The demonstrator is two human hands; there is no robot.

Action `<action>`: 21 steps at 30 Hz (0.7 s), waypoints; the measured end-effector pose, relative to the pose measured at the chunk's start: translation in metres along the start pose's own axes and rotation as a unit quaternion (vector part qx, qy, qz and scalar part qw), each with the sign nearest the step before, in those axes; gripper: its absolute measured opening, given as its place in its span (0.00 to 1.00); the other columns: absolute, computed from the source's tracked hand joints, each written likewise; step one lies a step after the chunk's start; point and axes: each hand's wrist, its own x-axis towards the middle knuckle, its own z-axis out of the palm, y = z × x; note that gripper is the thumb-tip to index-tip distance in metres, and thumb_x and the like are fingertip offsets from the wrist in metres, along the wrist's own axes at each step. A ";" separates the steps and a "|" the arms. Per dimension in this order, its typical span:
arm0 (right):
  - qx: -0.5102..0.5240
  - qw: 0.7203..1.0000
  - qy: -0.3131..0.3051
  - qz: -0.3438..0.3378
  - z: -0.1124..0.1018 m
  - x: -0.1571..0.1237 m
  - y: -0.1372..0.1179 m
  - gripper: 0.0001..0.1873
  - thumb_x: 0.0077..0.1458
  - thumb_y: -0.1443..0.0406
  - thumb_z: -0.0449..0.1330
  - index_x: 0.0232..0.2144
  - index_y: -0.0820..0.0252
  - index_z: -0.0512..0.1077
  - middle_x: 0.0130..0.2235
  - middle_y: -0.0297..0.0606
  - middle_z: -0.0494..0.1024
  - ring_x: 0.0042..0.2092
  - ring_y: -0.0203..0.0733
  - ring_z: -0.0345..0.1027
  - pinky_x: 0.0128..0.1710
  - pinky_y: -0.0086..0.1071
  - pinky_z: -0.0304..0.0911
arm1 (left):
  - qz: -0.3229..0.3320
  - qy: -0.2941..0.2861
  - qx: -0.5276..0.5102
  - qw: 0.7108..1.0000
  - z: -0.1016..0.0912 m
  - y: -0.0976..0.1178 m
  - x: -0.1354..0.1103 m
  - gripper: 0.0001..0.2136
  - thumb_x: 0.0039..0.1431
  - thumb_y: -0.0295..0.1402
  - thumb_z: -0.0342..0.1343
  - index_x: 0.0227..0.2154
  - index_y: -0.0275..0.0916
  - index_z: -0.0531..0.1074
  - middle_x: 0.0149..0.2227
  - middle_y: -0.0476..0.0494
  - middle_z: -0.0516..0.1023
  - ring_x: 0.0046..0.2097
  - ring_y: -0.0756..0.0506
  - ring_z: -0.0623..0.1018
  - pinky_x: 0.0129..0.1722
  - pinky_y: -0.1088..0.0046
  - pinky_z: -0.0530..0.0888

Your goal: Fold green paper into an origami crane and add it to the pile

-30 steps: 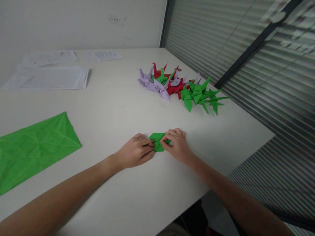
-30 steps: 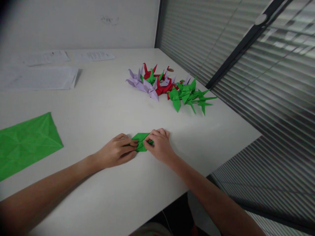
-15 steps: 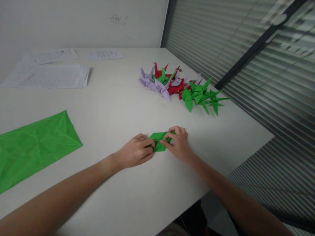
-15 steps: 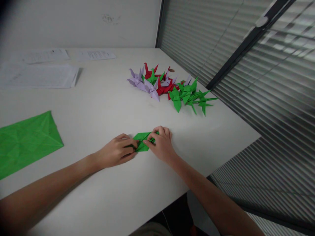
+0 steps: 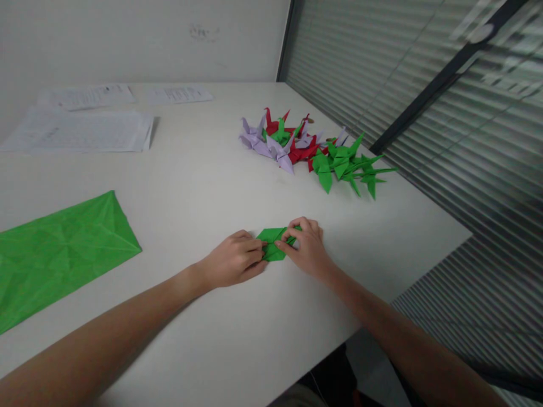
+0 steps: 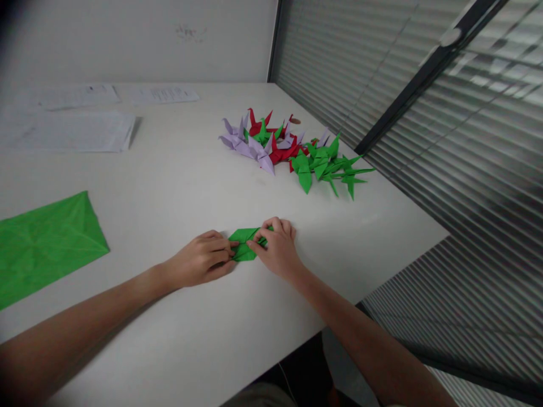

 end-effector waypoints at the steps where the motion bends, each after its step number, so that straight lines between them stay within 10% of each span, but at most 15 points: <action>1: 0.000 1.000 0.001 -0.001 0.000 0.000 0.000 0.08 0.54 0.59 0.65 0.27 0.55 0.75 0.42 0.40 0.71 0.48 0.51 0.59 0.50 0.47 0.54 | -0.009 0.002 -0.008 1.000 0.000 0.000 0.000 0.14 0.68 0.33 0.47 0.28 0.37 0.71 0.31 0.44 0.76 0.36 0.47 0.77 0.43 0.67 0.71; 8: 0.006 1.000 0.007 -0.006 0.001 0.000 0.000 0.09 0.55 0.58 0.64 0.26 0.54 0.74 0.42 0.40 0.71 0.47 0.51 0.60 0.49 0.47 0.54 | -0.025 -0.008 -0.019 0.999 0.000 -0.002 0.001 0.13 0.66 0.36 0.51 0.48 0.38 0.73 0.37 0.42 0.76 0.40 0.45 0.76 0.44 0.64 0.71; 21: 0.007 1.000 0.008 0.002 0.001 0.000 -0.001 0.10 0.55 0.57 0.64 0.26 0.54 0.75 0.41 0.40 0.71 0.47 0.50 0.60 0.48 0.47 0.54 | 0.043 -0.019 0.049 0.998 -0.001 0.001 0.001 0.11 0.65 0.30 0.47 0.41 0.35 0.75 0.44 0.37 0.74 0.41 0.44 0.75 0.46 0.61 0.74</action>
